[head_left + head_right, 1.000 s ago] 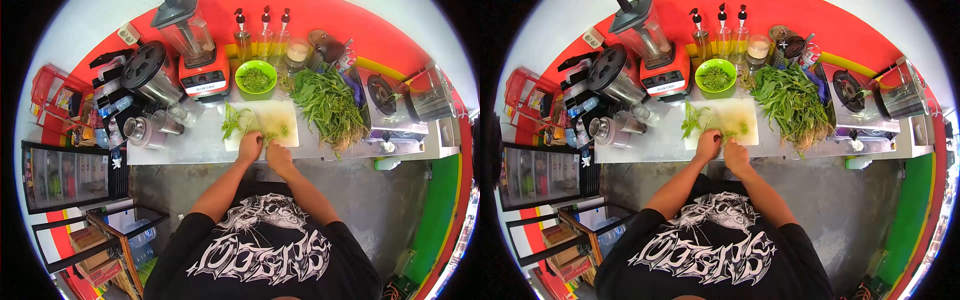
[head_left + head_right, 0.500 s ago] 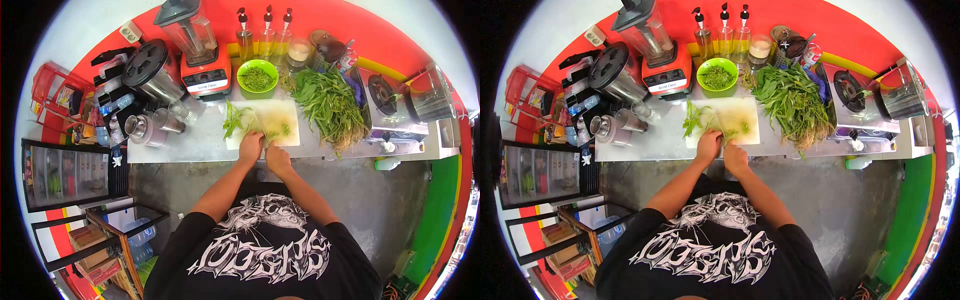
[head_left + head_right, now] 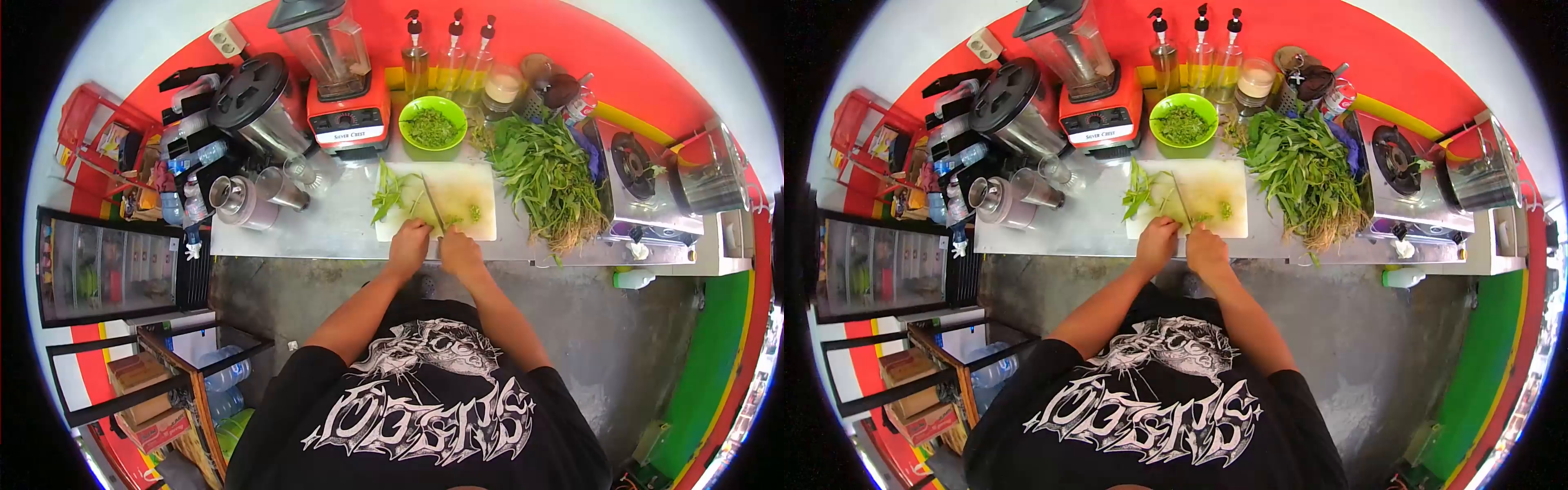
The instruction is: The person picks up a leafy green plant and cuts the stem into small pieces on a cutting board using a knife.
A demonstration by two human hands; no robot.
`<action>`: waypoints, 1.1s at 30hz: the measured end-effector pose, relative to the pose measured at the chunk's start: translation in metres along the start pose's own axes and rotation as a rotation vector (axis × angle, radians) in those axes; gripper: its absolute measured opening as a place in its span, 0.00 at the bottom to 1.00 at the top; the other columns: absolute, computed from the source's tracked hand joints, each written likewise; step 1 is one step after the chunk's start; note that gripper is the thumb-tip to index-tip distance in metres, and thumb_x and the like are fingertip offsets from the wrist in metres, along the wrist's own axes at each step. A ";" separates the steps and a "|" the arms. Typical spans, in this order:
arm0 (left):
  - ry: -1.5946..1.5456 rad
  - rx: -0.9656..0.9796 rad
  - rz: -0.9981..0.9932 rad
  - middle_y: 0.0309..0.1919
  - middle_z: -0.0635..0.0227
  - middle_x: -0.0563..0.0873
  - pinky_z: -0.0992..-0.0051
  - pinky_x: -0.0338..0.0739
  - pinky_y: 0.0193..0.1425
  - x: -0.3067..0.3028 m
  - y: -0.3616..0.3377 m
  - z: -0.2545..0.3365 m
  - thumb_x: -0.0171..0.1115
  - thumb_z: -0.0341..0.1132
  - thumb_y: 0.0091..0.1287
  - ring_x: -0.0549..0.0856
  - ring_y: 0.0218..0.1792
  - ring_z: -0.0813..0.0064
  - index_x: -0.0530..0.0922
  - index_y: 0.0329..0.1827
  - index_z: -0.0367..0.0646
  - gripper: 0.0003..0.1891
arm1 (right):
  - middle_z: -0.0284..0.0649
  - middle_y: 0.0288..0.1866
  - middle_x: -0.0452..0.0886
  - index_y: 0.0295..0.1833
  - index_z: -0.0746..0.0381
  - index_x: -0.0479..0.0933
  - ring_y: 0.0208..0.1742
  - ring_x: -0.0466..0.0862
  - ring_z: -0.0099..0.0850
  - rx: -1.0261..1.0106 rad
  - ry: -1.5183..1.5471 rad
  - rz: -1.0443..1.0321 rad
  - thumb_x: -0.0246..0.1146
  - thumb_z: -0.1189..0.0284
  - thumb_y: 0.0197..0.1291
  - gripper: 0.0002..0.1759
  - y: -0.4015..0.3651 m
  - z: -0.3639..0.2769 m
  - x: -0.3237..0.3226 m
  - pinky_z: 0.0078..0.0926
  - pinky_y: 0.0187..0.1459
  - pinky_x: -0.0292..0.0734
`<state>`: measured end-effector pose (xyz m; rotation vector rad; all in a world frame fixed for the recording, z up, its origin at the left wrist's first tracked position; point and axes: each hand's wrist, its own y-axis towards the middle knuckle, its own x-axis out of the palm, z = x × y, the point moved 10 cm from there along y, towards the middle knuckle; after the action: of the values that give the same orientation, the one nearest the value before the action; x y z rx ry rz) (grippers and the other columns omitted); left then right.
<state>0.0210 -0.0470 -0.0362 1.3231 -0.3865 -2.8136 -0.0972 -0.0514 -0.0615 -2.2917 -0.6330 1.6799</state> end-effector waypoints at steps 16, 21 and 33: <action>0.043 0.014 -0.085 0.40 0.60 0.87 0.60 0.81 0.53 -0.001 -0.002 -0.009 0.64 0.28 0.62 0.84 0.47 0.54 0.88 0.44 0.41 0.10 | 0.63 0.47 0.85 0.55 0.69 0.70 0.51 0.86 0.60 0.090 0.106 0.007 0.54 0.57 0.74 0.23 -0.003 0.004 0.014 0.56 0.54 0.80; 0.036 -0.037 -0.069 0.38 0.60 0.86 0.58 0.81 0.51 -0.008 -0.003 -0.013 0.65 0.31 0.63 0.84 0.46 0.53 0.87 0.41 0.43 0.07 | 0.61 0.49 0.85 0.56 0.68 0.70 0.52 0.87 0.56 0.050 0.127 -0.050 0.54 0.58 0.74 0.22 -0.016 -0.002 0.011 0.51 0.52 0.82; 0.112 -0.067 -0.044 0.36 0.60 0.84 0.57 0.83 0.46 -0.003 0.001 -0.011 0.66 0.34 0.64 0.85 0.44 0.55 0.85 0.36 0.43 0.05 | 0.63 0.47 0.84 0.56 0.70 0.69 0.50 0.86 0.60 0.044 0.173 -0.018 0.54 0.56 0.74 0.24 -0.005 0.001 0.026 0.56 0.54 0.80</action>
<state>0.0309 -0.0495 -0.0405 1.4836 -0.2615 -2.7444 -0.0930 -0.0346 -0.0819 -2.3596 -0.5718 1.4519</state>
